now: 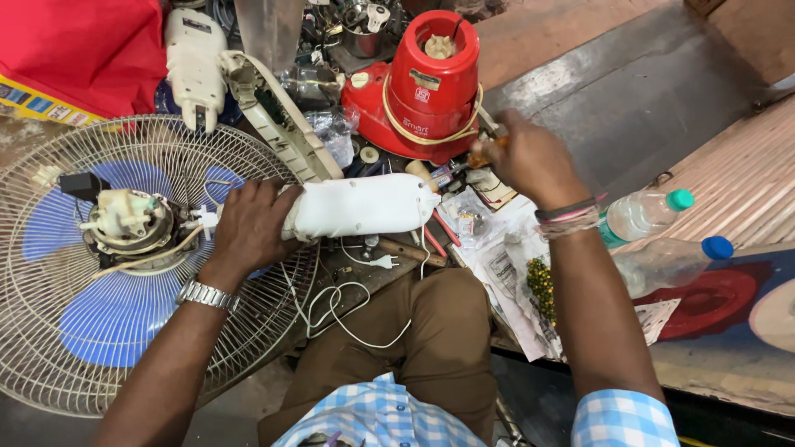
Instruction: The person uses a screwdriver to remove screws from the white plastic casing of a standing fan. They separate the two halves of the casing to expose the internal wiring and components.
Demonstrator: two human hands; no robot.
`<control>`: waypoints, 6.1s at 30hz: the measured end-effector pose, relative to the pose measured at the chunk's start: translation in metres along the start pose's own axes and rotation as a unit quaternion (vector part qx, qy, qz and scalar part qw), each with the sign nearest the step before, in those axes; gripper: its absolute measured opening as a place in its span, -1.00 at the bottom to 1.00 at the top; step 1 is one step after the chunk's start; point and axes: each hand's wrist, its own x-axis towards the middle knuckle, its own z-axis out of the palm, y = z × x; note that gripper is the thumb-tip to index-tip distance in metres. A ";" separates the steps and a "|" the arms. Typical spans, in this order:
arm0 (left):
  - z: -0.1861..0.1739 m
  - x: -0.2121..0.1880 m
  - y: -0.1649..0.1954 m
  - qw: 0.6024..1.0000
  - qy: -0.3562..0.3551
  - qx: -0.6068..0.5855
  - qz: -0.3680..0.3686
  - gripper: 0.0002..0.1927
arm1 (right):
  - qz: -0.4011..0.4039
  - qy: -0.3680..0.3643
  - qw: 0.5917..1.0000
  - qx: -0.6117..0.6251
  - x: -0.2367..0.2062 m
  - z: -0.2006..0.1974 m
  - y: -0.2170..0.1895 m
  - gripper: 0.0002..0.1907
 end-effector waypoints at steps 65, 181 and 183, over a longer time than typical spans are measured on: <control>-0.003 0.011 -0.002 1.000 0.016 -0.018 0.001 -0.03 | -0.102 0.203 0.938 0.262 -0.061 0.030 0.018 -0.40; -0.012 0.016 0.002 0.999 -0.022 -0.017 -0.020 -0.03 | -0.187 -0.034 0.976 0.106 -0.035 0.011 0.031 -0.76; -0.012 0.015 0.002 0.999 -0.042 -0.017 -0.028 -0.03 | -0.144 -0.061 0.980 0.126 -0.029 0.011 0.039 -0.76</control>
